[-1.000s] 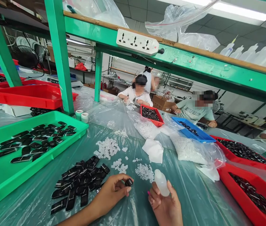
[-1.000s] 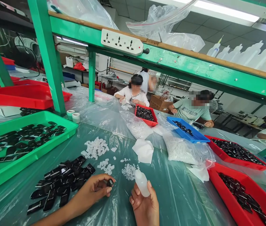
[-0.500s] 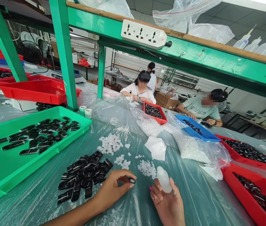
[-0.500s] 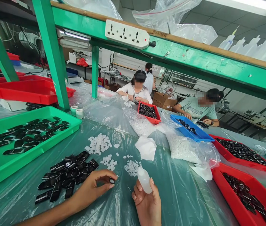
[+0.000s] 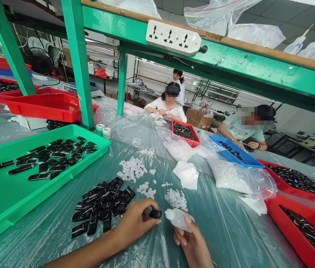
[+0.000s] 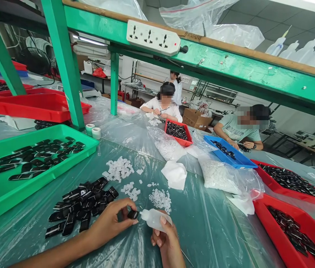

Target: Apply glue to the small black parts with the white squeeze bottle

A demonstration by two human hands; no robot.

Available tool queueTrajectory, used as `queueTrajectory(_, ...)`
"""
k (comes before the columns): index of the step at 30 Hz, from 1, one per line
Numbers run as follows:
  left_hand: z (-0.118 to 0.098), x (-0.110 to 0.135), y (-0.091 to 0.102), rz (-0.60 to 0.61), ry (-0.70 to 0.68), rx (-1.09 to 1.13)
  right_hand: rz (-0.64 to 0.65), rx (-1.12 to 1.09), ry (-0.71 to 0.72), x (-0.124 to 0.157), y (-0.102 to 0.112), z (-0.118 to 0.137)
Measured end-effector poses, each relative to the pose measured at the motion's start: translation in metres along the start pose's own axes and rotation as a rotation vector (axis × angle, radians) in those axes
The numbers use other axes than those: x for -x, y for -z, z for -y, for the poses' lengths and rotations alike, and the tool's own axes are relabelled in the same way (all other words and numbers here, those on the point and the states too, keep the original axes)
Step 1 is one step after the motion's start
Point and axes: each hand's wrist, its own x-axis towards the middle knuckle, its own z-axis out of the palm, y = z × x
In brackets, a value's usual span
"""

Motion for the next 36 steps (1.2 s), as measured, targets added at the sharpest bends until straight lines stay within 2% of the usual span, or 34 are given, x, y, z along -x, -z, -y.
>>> queueTrajectory(14, 0.003, -0.002, 0.002, -0.012, -0.02, -0.031, -0.116, 0.347, 0.122, 0.004, -0.005, 0.007)
queueTrajectory(21, 0.006, -0.001, 0.003, 0.013, -0.068, -0.125, -0.147, 0.562, 0.259, 0.013, -0.016, 0.012)
queueTrajectory(27, 0.006, 0.001, 0.003, 0.024, -0.072, -0.147, -0.136, 0.631, 0.345, 0.017, -0.02, 0.015)
queueTrajectory(36, 0.008, 0.0, 0.002, 0.038, -0.074, -0.143, -0.2, 0.701, 0.395, 0.019, -0.02, 0.014)
